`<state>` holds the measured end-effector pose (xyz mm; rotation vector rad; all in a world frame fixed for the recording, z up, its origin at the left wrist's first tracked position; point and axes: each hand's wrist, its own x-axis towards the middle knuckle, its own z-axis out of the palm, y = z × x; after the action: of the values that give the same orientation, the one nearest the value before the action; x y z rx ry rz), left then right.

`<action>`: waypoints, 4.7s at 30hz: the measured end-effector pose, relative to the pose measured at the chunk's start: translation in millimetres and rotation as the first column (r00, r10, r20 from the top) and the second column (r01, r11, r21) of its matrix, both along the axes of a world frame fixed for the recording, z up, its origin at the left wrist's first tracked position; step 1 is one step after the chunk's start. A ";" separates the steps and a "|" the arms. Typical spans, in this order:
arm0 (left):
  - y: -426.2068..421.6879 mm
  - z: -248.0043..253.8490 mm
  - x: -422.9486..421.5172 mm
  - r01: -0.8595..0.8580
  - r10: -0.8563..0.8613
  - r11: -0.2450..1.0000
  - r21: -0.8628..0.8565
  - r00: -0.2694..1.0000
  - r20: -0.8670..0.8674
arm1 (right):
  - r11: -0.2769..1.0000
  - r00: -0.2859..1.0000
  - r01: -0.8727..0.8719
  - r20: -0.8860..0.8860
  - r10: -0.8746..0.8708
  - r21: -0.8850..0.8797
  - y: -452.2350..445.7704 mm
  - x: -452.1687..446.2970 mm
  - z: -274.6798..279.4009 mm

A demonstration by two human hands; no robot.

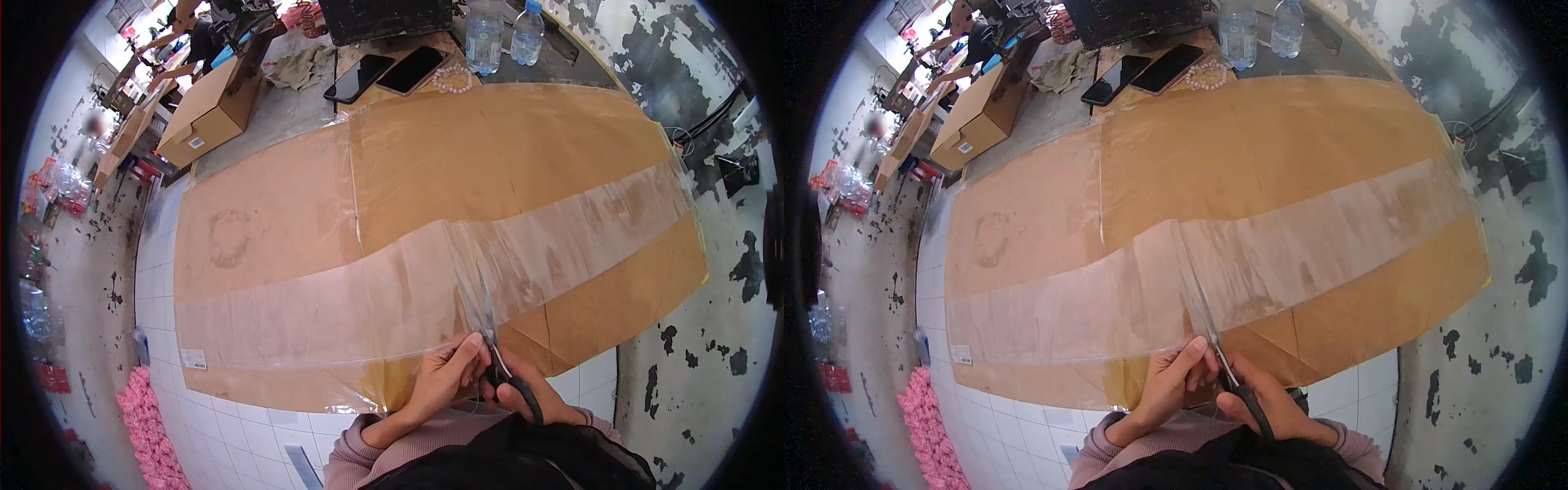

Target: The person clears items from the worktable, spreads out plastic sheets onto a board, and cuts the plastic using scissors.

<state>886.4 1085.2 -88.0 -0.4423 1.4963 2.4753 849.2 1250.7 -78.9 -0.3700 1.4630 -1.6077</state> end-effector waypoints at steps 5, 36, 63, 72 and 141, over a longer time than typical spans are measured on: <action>-39.3 30.2 8.6 0.084 -0.607 0.597 -0.798 0.698 -0.381 | 0.991 0.989 0.079 0.132 -0.064 -0.108 -2.3 1.2 1.5; -40.7 23.1 -20.0 -0.699 -0.774 -0.319 -0.640 0.582 -0.250 | 0.991 0.995 0.100 0.013 -0.102 0.090 -1.2 6.9 7.9; -40.7 19.0 -19.6 -0.684 -0.770 -0.345 -0.643 0.597 -0.222 | 0.972 0.974 0.215 0.056 -0.221 0.094 -7.5 13.2 4.6; -40.4 17.2 -20.1 -0.689 -0.776 -0.369 -0.624 0.597 -0.201 | 0.964 0.966 0.238 0.078 -0.248 0.119 -7.2 12.8 6.5; -44.0 34.6 -15.6 -0.634 -0.660 -0.424 -0.647 0.705 -0.259 | 0.935 0.949 0.316 -0.048 -0.312 0.164 -38.4 -14.8 -3.6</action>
<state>870.9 1041.2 -53.4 0.7033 3.6080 -0.2185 834.4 1212.3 -82.5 -0.0553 1.7292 -1.7120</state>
